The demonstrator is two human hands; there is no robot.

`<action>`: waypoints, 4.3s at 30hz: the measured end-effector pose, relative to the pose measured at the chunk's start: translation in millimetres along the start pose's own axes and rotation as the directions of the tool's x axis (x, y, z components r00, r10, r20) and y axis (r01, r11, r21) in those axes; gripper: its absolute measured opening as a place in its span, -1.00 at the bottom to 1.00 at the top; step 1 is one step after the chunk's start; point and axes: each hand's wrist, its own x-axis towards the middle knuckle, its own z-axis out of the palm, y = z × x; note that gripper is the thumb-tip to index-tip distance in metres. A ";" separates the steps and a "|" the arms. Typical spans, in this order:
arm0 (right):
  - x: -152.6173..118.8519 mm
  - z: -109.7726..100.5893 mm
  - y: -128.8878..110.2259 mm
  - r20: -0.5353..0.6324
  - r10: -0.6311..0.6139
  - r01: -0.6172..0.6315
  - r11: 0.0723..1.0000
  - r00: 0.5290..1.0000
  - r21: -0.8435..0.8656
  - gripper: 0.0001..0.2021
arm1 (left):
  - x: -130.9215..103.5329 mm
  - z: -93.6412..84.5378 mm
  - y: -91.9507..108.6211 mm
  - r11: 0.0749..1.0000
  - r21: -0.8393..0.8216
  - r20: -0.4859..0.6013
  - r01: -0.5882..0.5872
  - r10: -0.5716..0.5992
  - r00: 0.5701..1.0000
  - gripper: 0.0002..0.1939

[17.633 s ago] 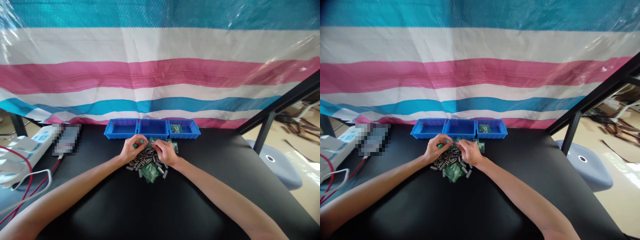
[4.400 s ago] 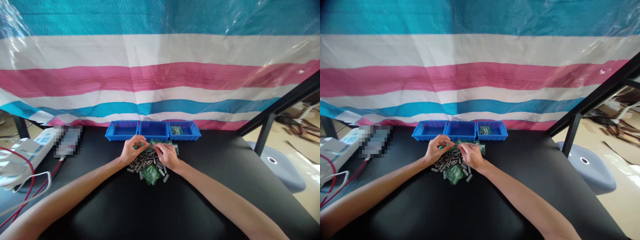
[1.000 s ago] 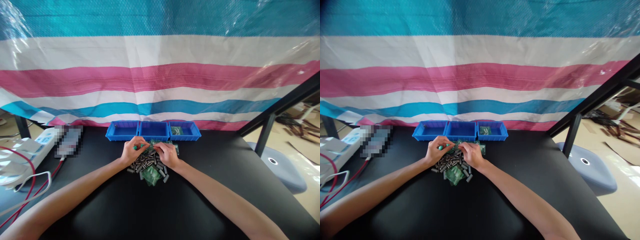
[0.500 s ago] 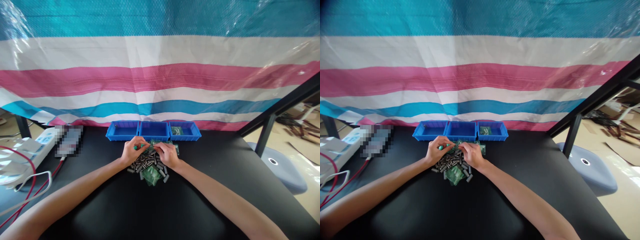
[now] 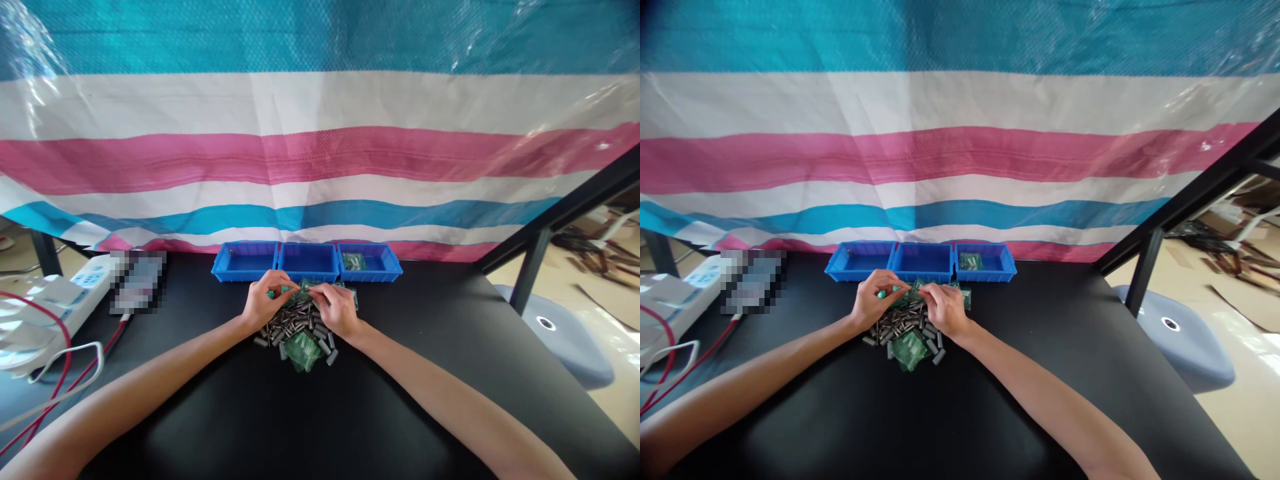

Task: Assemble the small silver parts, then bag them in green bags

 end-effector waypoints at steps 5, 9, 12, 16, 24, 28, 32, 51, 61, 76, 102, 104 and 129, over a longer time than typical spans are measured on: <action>1.4 1.2 2.2 0.024 0.013 -0.013 1.000 1.000 -0.018 -0.84 | 0.2 1.6 1.3 0.999 -0.050 -0.035 0.007 -0.008 0.999 -0.78; 1.6 2.1 1.9 0.031 0.012 -0.012 1.000 0.999 -0.016 -0.85 | -0.2 2.1 0.4 0.999 -0.054 -0.037 -0.001 -0.001 0.999 -0.77; 1.7 2.0 1.6 0.041 0.018 -0.018 1.000 0.999 -0.013 -0.84 | -0.2 2.2 -0.2 0.999 -0.046 -0.037 -0.007 0.006 0.999 -0.77; 1.5 2.3 2.3 0.055 0.017 -0.016 1.000 0.998 -0.021 -0.84 | -0.4 2.2 0.3 0.999 -0.045 -0.034 -0.001 -0.001 0.999 -0.78; 2.0 2.0 2.0 0.067 0.025 -0.024 0.999 0.997 -0.024 -0.83 | -0.4 1.6 1.3 0.999 -0.037 -0.022 -0.007 0.007 1.000 -0.79; 1.8 1.8 2.6 0.073 0.027 -0.025 0.999 0.997 -0.028 -0.82 | -0.6 2.2 -0.4 0.999 -0.025 -0.018 -0.023 0.022 1.000 -0.78; 0.8 2.8 3.1 0.054 0.009 -0.008 1.000 0.999 -0.024 -0.82 | -1.8 2.0 -2.3 0.998 0.038 -0.005 -0.040 0.040 0.999 -0.80; 5.1 -1.2 -2.6 0.029 0.020 -0.021 0.999 0.999 0.040 -0.89 | -0.1 0.2 7.9 0.997 -0.077 -0.009 0.031 -0.032 0.999 -0.79; 5.0 -0.7 -2.6 0.039 0.021 -0.022 0.999 0.999 0.043 -0.89 | -1.3 0.9 5.8 0.997 -0.078 -0.022 0.026 -0.028 0.999 -0.81; 5.2 -1.0 -1.2 0.088 0.002 -0.009 0.997 0.996 0.071 -0.89 | -1.5 -0.1 5.6 0.998 -0.061 -0.015 0.003 -0.004 1.000 -0.87; 2.7 3.0 1.5 0.040 -0.027 0.025 0.999 0.999 0.037 -0.88 | -1.9 -1.2 3.4 0.999 0.032 -0.030 -0.026 0.027 0.999 -0.89; 2.7 2.9 1.7 0.041 -0.028 0.027 0.999 0.999 0.039 -0.87 | -1.8 -1.2 3.1 0.999 0.029 -0.029 -0.027 0.027 0.999 -0.89; -1.5 5.6 6.4 0.044 -0.035 0.037 0.997 0.998 -0.063 -0.80 | -2.5 -0.4 0.3 0.976 0.169 0.016 -0.136 0.135 0.991 -0.87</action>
